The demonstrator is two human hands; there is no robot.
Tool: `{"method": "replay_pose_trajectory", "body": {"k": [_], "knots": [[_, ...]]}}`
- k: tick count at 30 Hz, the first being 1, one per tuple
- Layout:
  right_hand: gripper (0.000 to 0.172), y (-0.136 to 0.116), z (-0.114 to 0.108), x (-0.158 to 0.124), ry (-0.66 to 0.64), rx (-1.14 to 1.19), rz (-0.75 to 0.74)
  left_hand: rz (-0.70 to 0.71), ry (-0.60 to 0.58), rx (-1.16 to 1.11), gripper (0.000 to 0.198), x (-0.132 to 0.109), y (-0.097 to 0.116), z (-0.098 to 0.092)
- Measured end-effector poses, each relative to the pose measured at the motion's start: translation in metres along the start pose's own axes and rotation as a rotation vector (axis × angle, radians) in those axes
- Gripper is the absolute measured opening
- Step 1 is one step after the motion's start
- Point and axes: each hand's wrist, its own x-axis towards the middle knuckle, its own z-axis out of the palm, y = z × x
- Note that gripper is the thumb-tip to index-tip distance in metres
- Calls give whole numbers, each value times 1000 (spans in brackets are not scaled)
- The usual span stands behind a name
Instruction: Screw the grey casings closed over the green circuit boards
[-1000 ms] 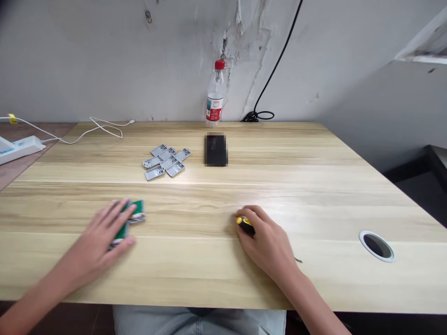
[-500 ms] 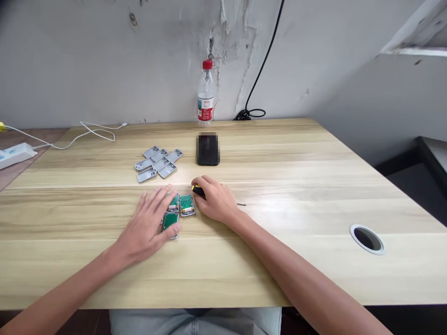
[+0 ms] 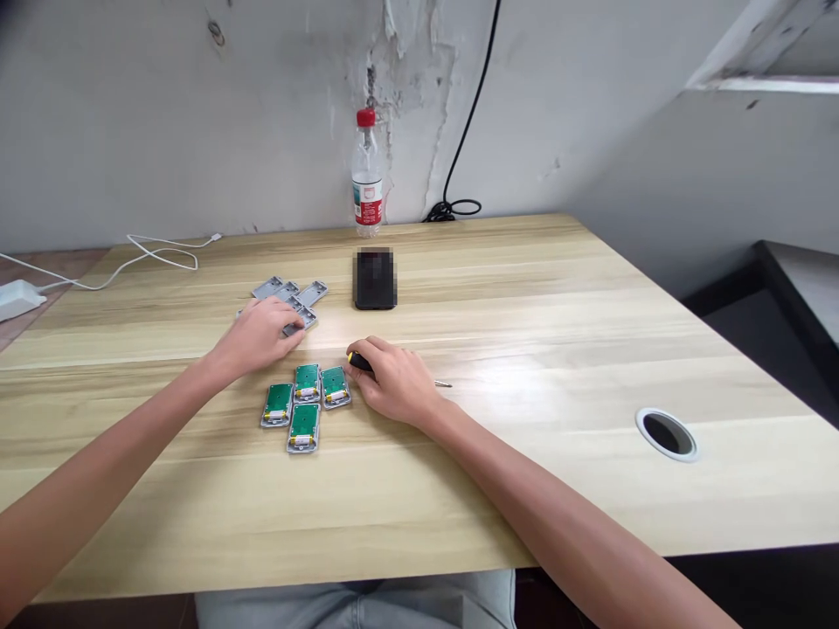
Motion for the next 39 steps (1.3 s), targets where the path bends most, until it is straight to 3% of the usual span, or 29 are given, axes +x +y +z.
{"method": "replay_pose_trajectory", "body": {"k": [8,13,21,24,29,31,33,36,39], "knots": [[18,2,-5,0,31,54,24,74,80,26,28,-20,18,1],[19,2,-5,0,8,60,11,35,12,-96,28,-22,24,-6],[20,1,-7,-1,-24,29,-18,-93,0,-362,24,-16,10,-7],[20,-5,-10,-3,-8,54,-12,-149,47,-448,22,-15,3,-4],[43,-28,-12,-12,-53,73,21,-234,163,-633,28,-25,7,-7],[47,-34,-9,-14,-73,15,43,-281,147,-754,32,-31,15,-9],[40,-34,-5,-15,-98,-16,60,-305,90,-871,35,-37,24,-10],[27,-28,-3,-13,-102,-26,46,-257,-1,-961,38,-42,35,-7],[32,-20,-5,-10,-105,-24,9,-196,-32,-959,47,-44,42,-2]]}}
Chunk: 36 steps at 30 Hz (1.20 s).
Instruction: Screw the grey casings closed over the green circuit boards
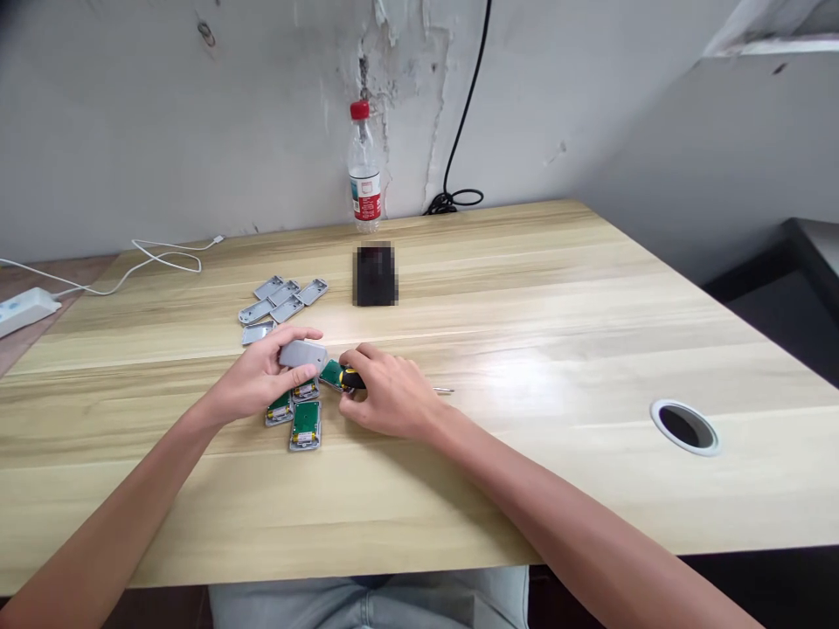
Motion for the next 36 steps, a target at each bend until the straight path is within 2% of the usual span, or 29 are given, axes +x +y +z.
{"method": "replay_pose_trajectory", "body": {"k": [3,5,7,11,15,19,23,28,33,36], "knots": [[34,6,-5,3,-11,54,1,21,-38,32,50,-2,2,7],[35,9,-9,4,8,109,-15,40,-45,83,44,-3,6,10],[35,9,-13,3,64,177,-47,67,-46,165,38,-3,10,12],[31,9,-21,1,158,289,-127,145,-87,338,38,-1,12,15],[34,11,-22,2,134,253,-219,252,-84,456,37,4,10,17],[23,12,-15,4,50,173,-170,259,-86,473,28,8,8,19],[20,10,-13,5,35,145,-121,268,-125,465,18,7,5,19],[28,10,-16,3,15,87,-88,282,-148,472,24,5,3,16],[29,13,-18,3,-22,9,-33,284,-159,544,19,4,6,17],[30,16,-18,3,-30,54,-25,278,-139,561,18,4,6,19]]}}
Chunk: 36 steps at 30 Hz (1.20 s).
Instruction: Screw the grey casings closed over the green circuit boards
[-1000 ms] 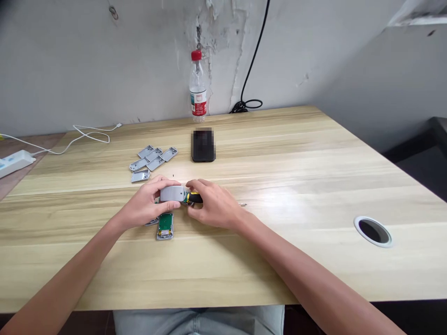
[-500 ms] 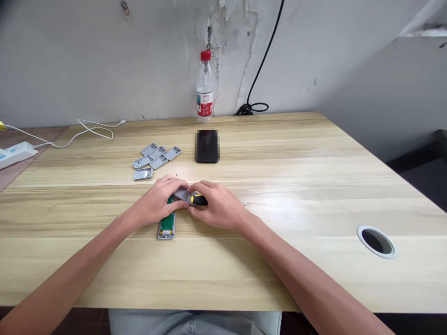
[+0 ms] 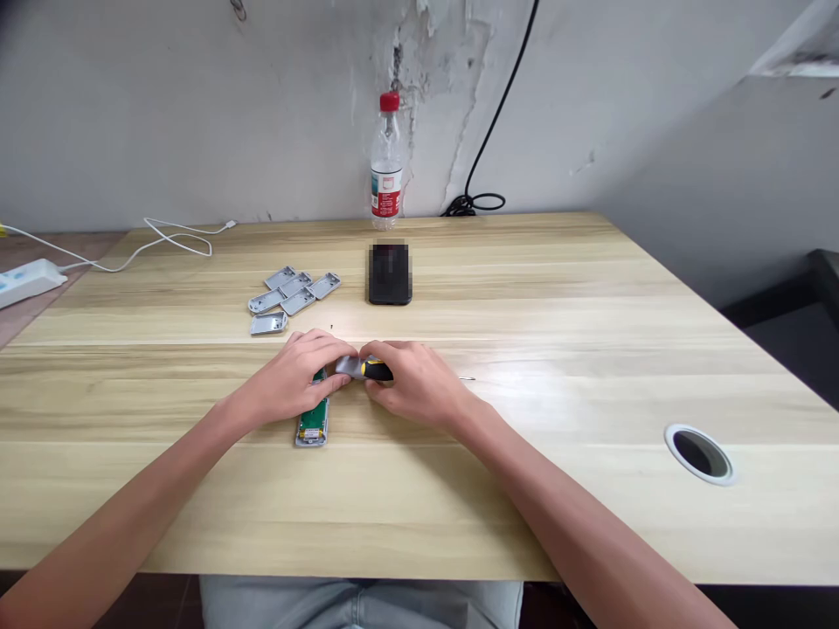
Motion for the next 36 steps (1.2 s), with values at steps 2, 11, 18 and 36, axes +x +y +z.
{"method": "replay_pose_trajectory", "body": {"k": [2,11,18,36], "knots": [[27,3,-1,1,-2,52,-23,-15,19,4,18,0,0,1],[23,7,-3,4,6,104,-59,-19,13,29,20,0,2,2],[23,7,-3,3,6,72,-37,-42,18,32,19,2,2,4],[25,15,-1,5,3,80,-140,115,109,309,27,1,0,11]]}}
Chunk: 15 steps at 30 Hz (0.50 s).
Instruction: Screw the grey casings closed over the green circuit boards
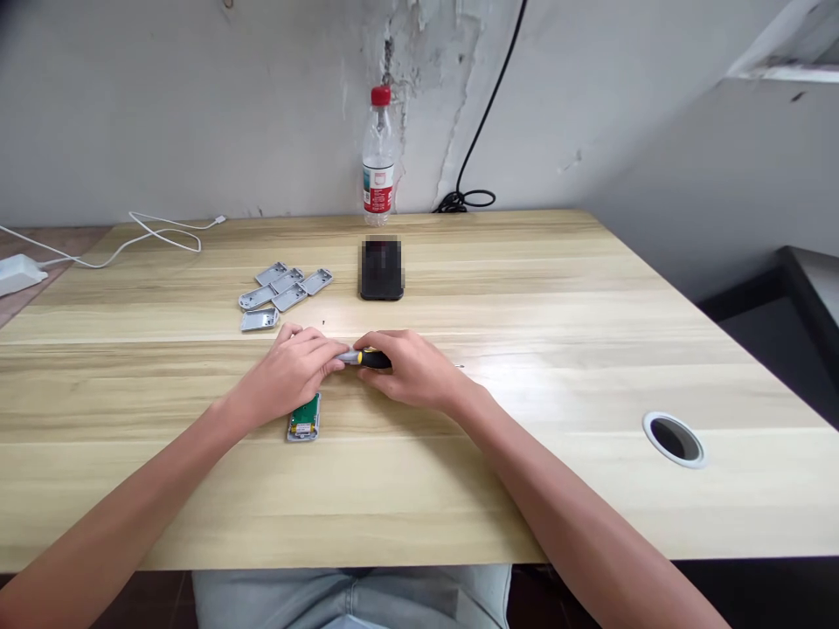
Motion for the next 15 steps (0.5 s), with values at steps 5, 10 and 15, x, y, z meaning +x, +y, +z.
{"method": "replay_pose_trajectory", "body": {"k": [5,10,15], "knots": [[24,1,0,-2,30,-19,-20,-22,48,-20,38,-2,3,-1],[20,0,-7,0,41,79,5,-53,72,-287,24,-7,4,-10],[22,-3,-9,0,6,135,-2,-136,79,-321,22,-11,3,-11]]}}
